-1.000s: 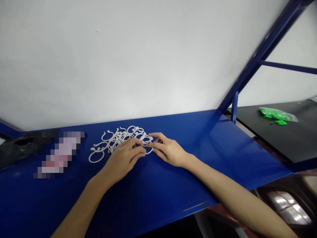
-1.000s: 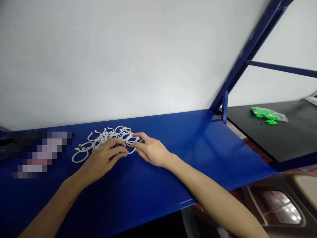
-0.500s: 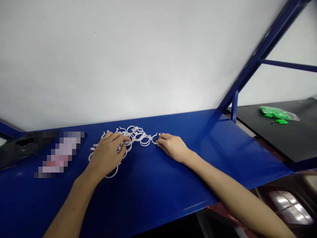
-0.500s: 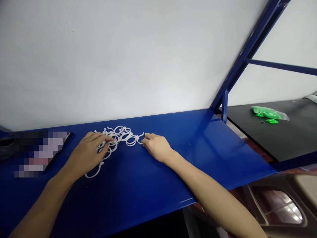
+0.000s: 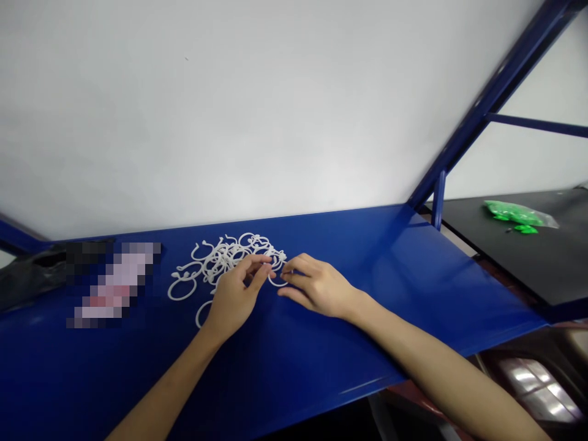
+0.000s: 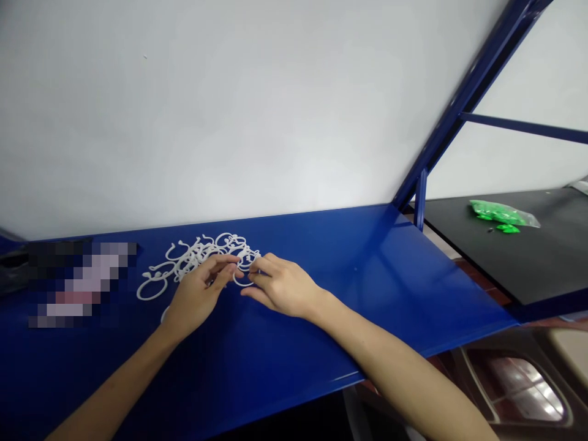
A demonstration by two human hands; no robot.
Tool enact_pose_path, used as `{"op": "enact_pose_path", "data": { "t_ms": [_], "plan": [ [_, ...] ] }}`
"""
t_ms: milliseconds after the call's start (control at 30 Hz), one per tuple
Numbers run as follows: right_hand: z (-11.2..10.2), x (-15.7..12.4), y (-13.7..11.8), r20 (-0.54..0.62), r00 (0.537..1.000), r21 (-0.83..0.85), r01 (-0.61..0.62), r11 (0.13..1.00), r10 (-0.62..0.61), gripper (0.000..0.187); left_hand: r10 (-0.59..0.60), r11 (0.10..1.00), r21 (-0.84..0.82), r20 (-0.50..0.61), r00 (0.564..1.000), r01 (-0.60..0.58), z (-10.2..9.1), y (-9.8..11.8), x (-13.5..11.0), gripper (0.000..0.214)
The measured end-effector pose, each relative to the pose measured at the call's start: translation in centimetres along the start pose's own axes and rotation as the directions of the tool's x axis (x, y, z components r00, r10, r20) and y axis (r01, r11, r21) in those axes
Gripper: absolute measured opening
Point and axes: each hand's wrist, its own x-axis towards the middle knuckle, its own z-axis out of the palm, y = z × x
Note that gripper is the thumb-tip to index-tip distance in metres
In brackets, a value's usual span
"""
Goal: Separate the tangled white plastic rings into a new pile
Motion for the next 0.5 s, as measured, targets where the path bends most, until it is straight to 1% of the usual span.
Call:
{"op": "enact_pose_path", "data": {
  "t_ms": [67,133,200,233,267,300,367,400,433,500],
  "plan": [
    [-0.1,0.0,-0.3,-0.043,0.999,-0.025,0.028,0.999,-0.029,0.034,-0.031,0.992,-0.121,0.073,0.997,0.039,-0.4,0.5,0.0,0.035],
    [-0.2,-0.1,-0.5,-0.120,0.990,-0.020,0.072,0.997,-0.074,0.028,-0.061,0.975,-0.204,0.119,0.991,0.084,-0.8,1.0,-0.1,0.035],
    [0.0,-0.2,-0.5,-0.215,0.971,0.030,0.115,0.993,-0.106,0.020,-0.097,0.958,-0.257,0.142,0.985,0.131,-1.0,1.4,-0.3,0.036],
    [0.1,-0.3,-0.6,-0.269,0.959,0.074,0.113,0.991,-0.089,0.017,-0.109,0.949,-0.279,0.144,0.984,0.146,-1.1,1.5,-0.3,0.036],
    [0.2,-0.3,-0.7,-0.326,0.945,0.131,0.090,0.987,-0.043,0.015,-0.115,0.941,-0.303,0.141,0.983,0.153,-1.1,1.6,-0.4,0.037],
    [0.4,-0.4,-0.8,-0.381,0.924,0.200,0.051,0.978,0.030,0.016,-0.117,0.932,-0.326,0.138,0.983,0.157,-1.0,1.7,-0.5,0.037],
    [0.9,-0.3,-0.9,-0.440,0.876,0.358,-0.034,0.933,0.200,0.021,-0.112,0.916,-0.371,0.124,0.986,0.151,-1.0,1.8,-0.6,0.036],
    [1.2,-0.3,-1.0,-0.433,0.860,0.431,-0.064,0.900,0.269,0.023,-0.106,0.910,-0.391,0.112,0.988,0.142,-0.9,1.9,-0.6,0.035],
    [1.5,-0.3,-1.0,-0.405,0.857,0.495,-0.087,0.865,0.318,0.024,-0.099,0.906,-0.403,0.101,0.990,0.131,-0.9,1.9,-0.6,0.034],
    [1.9,-0.3,-0.9,-0.319,0.871,0.583,-0.130,0.802,0.374,0.019,-0.086,0.911,-0.397,0.088,0.992,0.114,-0.9,2.0,-0.6,0.032]
  ]
}}
